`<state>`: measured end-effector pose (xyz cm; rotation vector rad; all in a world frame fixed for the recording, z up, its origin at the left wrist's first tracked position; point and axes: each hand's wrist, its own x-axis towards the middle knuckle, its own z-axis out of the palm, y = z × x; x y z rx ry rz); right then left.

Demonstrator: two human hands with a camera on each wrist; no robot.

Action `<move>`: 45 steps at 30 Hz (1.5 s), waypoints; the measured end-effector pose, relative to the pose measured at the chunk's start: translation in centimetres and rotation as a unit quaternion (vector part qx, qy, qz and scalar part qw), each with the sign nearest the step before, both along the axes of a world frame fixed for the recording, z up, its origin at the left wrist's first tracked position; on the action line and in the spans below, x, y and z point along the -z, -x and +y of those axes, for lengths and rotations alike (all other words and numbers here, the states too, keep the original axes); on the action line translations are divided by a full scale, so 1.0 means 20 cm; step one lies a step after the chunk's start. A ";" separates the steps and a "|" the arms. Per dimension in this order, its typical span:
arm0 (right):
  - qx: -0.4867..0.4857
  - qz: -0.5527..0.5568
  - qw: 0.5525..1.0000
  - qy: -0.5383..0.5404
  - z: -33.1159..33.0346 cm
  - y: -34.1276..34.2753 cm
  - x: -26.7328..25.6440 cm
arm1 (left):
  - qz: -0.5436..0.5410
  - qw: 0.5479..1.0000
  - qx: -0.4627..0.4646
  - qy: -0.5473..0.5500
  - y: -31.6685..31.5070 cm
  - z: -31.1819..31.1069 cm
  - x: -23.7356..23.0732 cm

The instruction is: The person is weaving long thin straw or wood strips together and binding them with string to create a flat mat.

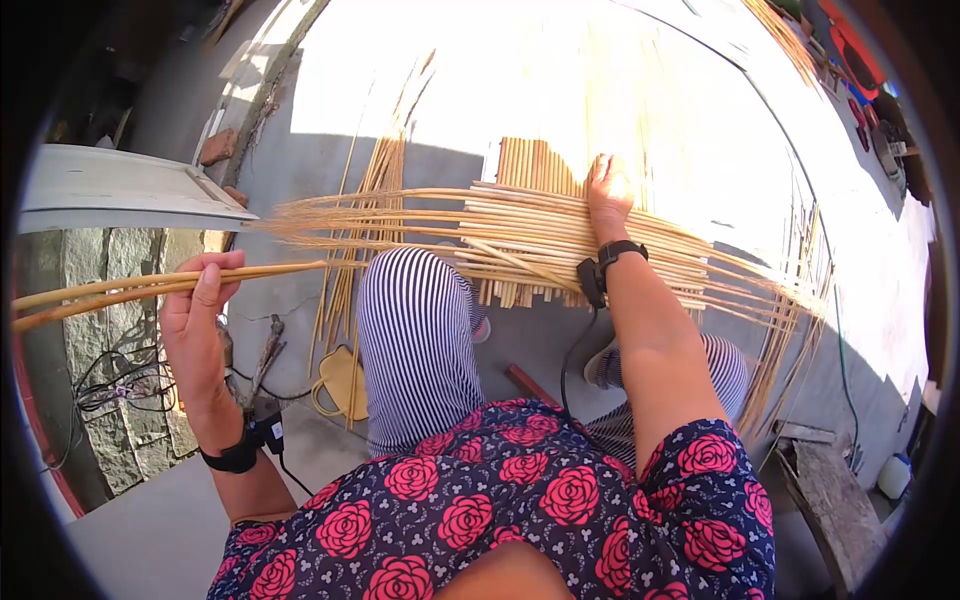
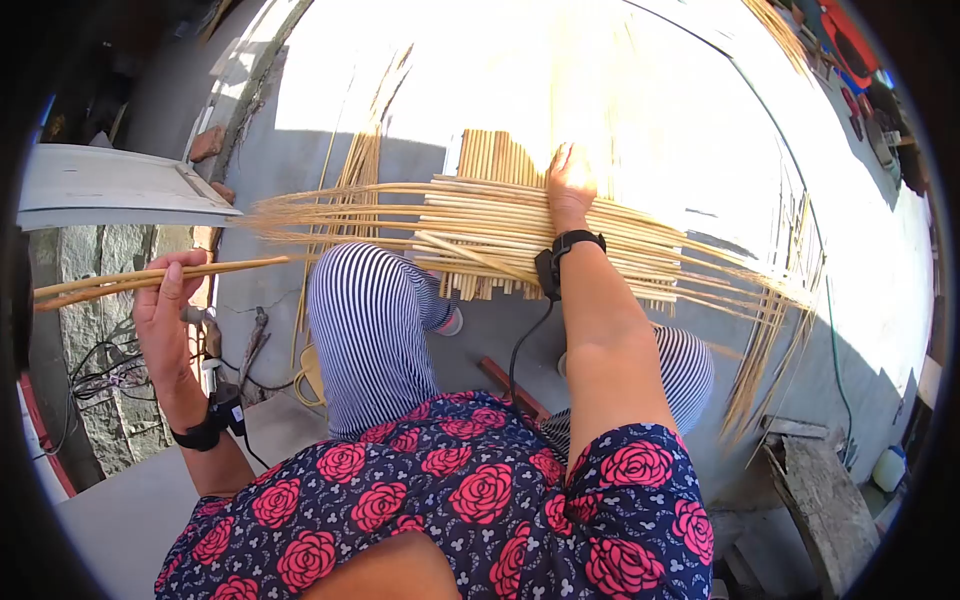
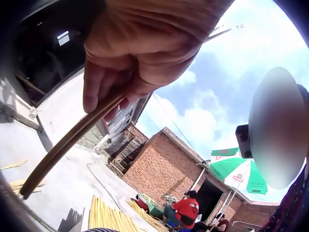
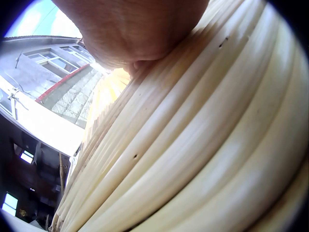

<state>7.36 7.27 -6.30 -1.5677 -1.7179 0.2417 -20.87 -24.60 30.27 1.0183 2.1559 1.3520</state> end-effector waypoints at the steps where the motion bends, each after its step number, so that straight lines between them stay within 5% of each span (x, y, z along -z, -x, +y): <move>1: 0.002 -0.001 1.000 -0.010 0.00 0.00 0.00 | 0.022 0.999 0.031 -0.025 -0.03 0.08 -0.08; 6: -0.010 0.028 0.995 0.098 -0.01 0.00 -0.04 | -0.150 0.961 0.113 -0.202 -0.36 0.58 -0.05; 10: 0.009 0.043 0.992 0.120 -0.02 0.00 -0.06 | -0.433 0.853 0.073 -0.283 -0.73 0.97 0.38; 14: 0.001 0.090 0.987 0.136 -0.03 0.01 -0.08 | -0.587 0.766 -0.022 -0.261 -0.87 1.20 0.87; 24: -0.056 0.244 0.949 0.191 0.00 0.05 -0.03 | -0.665 0.704 -0.011 -0.251 -0.83 1.27 1.33; 30: -0.081 0.343 0.919 0.176 -0.04 0.04 -0.12 | -0.657 0.727 0.030 -0.199 -0.84 1.25 1.46; 33: -0.085 0.292 0.934 0.187 0.00 0.01 -0.08 | -0.667 0.720 0.034 -0.191 -0.83 1.22 1.48; 36: -0.068 0.399 0.876 0.262 0.02 0.00 -0.09 | -0.659 0.730 0.042 -0.177 -0.83 1.22 1.49; 45: -0.016 0.462 0.784 0.415 0.11 -0.09 -0.24 | -0.661 0.732 0.021 -0.167 -0.82 1.22 1.52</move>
